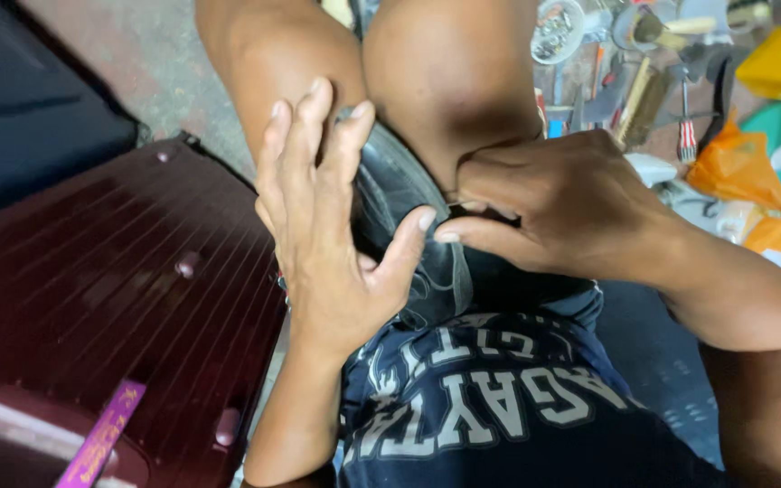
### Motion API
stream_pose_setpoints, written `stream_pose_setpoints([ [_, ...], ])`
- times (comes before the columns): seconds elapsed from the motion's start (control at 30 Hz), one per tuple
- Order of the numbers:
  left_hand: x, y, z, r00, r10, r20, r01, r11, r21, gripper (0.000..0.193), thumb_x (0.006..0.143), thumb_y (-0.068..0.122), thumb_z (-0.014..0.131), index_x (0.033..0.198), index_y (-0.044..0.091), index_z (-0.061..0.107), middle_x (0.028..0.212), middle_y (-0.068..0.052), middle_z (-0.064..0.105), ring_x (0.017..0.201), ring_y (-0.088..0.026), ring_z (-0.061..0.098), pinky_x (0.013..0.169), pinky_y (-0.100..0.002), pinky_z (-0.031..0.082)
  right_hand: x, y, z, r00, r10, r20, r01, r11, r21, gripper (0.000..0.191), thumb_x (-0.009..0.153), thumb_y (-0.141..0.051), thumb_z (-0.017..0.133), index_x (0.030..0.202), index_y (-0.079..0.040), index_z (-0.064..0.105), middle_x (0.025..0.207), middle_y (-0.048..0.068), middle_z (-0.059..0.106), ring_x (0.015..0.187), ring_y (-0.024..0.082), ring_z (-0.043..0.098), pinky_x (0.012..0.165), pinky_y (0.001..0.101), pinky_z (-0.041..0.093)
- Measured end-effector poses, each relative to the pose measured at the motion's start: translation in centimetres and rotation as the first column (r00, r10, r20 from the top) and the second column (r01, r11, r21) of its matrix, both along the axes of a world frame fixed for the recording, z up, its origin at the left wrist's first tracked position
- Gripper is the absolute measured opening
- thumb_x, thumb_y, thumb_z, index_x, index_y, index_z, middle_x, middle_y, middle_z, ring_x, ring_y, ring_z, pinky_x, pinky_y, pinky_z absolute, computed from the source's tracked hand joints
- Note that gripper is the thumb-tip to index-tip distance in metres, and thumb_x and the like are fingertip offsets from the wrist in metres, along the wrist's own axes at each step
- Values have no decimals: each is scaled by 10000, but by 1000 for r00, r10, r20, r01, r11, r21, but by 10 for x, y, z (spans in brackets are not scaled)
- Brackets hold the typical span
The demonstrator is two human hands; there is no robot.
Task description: The person holds a black leather shoe on their lap and uses a stitching awl and thread to sew the sole to the upper. They repeatedly push the awl through the sole, pull the thread through, and tighten the stitches while rotating the shoe to access different areas.
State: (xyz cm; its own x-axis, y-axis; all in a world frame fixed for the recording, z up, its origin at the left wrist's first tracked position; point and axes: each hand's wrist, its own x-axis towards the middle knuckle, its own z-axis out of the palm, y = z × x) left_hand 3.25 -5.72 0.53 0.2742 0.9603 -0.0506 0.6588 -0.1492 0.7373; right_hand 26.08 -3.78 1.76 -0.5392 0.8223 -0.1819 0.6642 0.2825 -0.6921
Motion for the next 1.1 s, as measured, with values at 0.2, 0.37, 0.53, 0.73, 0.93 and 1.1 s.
stream_pose_setpoints([
  [0.2, 2, -4, 4, 995, 60, 74, -56, 997, -55, 719, 870, 186, 843, 1493, 148, 486, 1593, -84, 429, 1591, -381, 253, 1279, -488, 214, -9, -7, -6, 994, -93, 51, 98, 987, -124, 375, 873, -363, 780, 722, -90, 572, 644, 35, 587, 520, 228, 576, 472, 373, 417],
  [0.37, 7, -7, -1, 993, 114, 42, -112, 993, -28, 701, 819, 184, 865, 1424, 147, 513, 1529, -79, 447, 1565, -379, 256, 1276, -499, 218, -14, -10, -1, 977, -153, 150, 183, 959, -216, 246, 849, -300, 779, 823, -91, 653, 639, 39, 595, 541, 232, 598, 494, 382, 448],
  [0.53, 13, -8, 0, 994, 112, 9, -111, 994, -1, 671, 807, 205, 879, 1378, 159, 531, 1497, -66, 456, 1553, -379, 260, 1298, -512, 223, -2, -9, 8, 999, -37, 4, 37, 998, -55, 190, 867, -47, 654, 1045, -109, 678, 892, 21, 688, 748, 261, 676, 585, 380, 515],
  [0.73, 27, -5, 8, 994, 103, -29, -102, 995, 13, 704, 750, 199, 885, 1364, 146, 544, 1490, -90, 462, 1565, -431, 255, 1293, -553, 216, 12, -21, 19, 993, -45, 109, 48, 999, -23, 278, 867, -53, 683, 1132, -133, 701, 893, 36, 700, 786, 283, 691, 612, 398, 515],
  [0.93, 25, 1, 14, 990, 69, 127, -69, 998, -2, 584, 783, 112, 811, 1260, 114, 475, 1388, -90, 496, 1464, -360, 370, 1244, -487, 267, 21, -17, -1, 993, -35, 113, 71, 940, -333, 446, 827, -90, 685, 1254, -215, 706, 998, 47, 775, 740, 283, 720, 625, 363, 564],
  [1.1, 10, 4, 8, 989, 33, 147, -26, 999, -47, 562, 711, 109, 840, 1201, 123, 566, 1258, -109, 518, 1230, -290, 530, 1086, -446, 381, 36, -14, -5, 992, -7, -127, -46, 911, -411, 490, 872, -100, 651, 1354, -188, 651, 1090, 26, 791, 692, 189, 732, 627, 314, 576],
])
